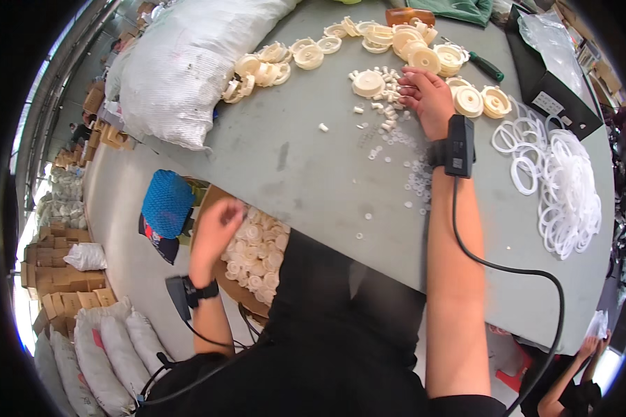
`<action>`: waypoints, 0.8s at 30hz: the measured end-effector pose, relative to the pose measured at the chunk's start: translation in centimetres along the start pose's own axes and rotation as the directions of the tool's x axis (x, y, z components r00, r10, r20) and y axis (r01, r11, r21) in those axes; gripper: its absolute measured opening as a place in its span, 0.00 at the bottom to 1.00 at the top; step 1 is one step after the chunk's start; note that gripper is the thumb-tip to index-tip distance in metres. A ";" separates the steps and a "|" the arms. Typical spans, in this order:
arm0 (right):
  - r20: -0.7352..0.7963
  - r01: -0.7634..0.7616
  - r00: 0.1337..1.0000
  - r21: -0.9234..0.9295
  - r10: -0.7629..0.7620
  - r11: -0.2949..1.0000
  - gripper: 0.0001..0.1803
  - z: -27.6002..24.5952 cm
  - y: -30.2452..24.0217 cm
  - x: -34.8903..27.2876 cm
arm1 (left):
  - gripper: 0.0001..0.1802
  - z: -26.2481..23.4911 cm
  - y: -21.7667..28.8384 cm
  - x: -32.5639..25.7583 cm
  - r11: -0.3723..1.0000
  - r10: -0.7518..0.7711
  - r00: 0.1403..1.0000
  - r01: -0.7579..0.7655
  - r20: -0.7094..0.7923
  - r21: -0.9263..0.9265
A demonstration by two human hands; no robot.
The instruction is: Assembling small white plastic components by fitting rings and plugs onto base disks.
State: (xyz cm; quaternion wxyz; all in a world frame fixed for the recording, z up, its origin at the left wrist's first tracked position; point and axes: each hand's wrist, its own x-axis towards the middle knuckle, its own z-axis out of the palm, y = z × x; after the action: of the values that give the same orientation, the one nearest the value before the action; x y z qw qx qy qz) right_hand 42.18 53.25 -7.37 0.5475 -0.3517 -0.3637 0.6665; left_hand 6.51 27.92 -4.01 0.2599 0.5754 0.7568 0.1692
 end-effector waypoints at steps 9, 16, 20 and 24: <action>-0.031 0.024 0.999 0.084 -0.021 0.996 0.13 -0.1 -0.2 -0.9 | 0.22 11.7 18.7 18.3 0.776 0.627 0.683 -0.591 -0.374 0.223; -0.012 0.038 0.999 0.041 -0.037 0.998 0.15 -0.1 0.3 -0.7 | 0.22 13.6 18.6 19.4 0.828 0.558 0.701 -0.498 -0.444 0.256; -0.041 0.038 0.999 0.048 -0.036 0.998 0.16 -1.2 -0.3 -0.2 | 0.22 10.3 18.9 16.5 0.829 0.522 0.687 -0.547 -0.505 0.114; -0.016 0.011 1.000 0.037 -0.010 0.999 0.15 -0.7 0.1 0.2 | 0.23 6.7 15.5 12.1 0.745 0.509 0.649 -0.661 -0.566 -0.089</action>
State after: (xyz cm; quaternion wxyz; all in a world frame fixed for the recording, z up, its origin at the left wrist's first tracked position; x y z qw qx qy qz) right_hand 42.72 53.55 -7.78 0.5603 -0.3448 -0.3487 0.6675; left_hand 20.15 43.63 -3.17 0.0624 0.6806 0.5344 0.4974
